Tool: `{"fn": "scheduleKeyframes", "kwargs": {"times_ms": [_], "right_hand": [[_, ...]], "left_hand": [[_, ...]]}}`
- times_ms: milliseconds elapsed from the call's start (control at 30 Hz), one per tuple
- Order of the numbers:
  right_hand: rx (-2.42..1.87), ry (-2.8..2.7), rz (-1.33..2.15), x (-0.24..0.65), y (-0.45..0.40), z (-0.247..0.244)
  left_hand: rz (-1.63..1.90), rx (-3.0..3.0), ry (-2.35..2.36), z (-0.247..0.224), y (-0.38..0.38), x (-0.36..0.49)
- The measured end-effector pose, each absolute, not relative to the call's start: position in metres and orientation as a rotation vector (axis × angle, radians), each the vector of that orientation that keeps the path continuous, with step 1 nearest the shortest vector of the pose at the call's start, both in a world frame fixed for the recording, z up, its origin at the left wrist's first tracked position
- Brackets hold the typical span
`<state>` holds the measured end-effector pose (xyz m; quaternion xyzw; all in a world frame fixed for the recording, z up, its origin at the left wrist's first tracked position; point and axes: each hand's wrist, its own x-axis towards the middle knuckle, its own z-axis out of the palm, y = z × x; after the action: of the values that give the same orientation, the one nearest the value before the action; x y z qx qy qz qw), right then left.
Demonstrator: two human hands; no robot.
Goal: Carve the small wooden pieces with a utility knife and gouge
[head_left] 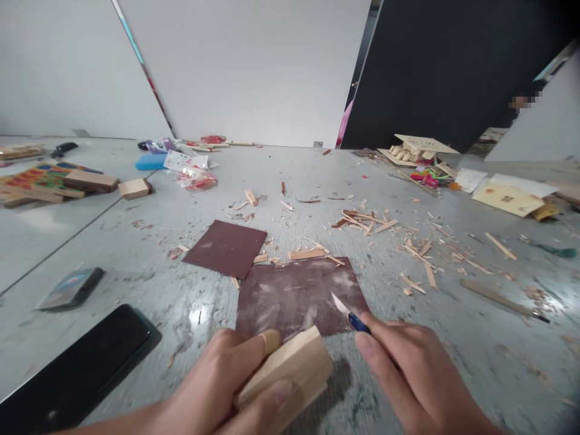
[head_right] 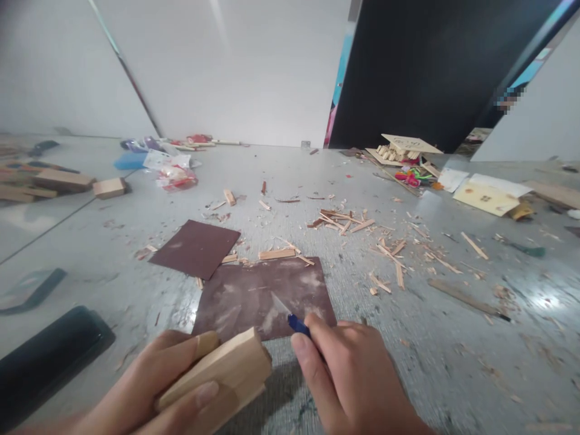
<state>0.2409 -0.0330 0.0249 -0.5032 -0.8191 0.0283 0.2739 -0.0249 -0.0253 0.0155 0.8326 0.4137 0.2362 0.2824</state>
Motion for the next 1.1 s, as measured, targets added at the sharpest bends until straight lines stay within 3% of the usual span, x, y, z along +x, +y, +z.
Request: {"fn": "scheduleKeyframes", "kwargs": {"times_ms": [233,567,767,1100], "right_hand": [[-1.358,-2.31,0.302,0.23,-0.036,0.001],[-1.315,-2.284,0.303,0.224,-0.038,-0.009],[-1.308,-2.298,0.332,0.222,-0.038,-0.003],[-1.439,-2.395,0.343,0.226,-0.041,0.0]], "left_hand": [[0.468,2.396,1.047,0.02,-0.012,-0.008],[0.424,2.616,1.143,0.006,-0.011,-0.006],[0.277,2.503,1.097,0.012,-0.01,-0.005],[0.365,2.195,1.081,0.015,-0.016,-0.008]]}}
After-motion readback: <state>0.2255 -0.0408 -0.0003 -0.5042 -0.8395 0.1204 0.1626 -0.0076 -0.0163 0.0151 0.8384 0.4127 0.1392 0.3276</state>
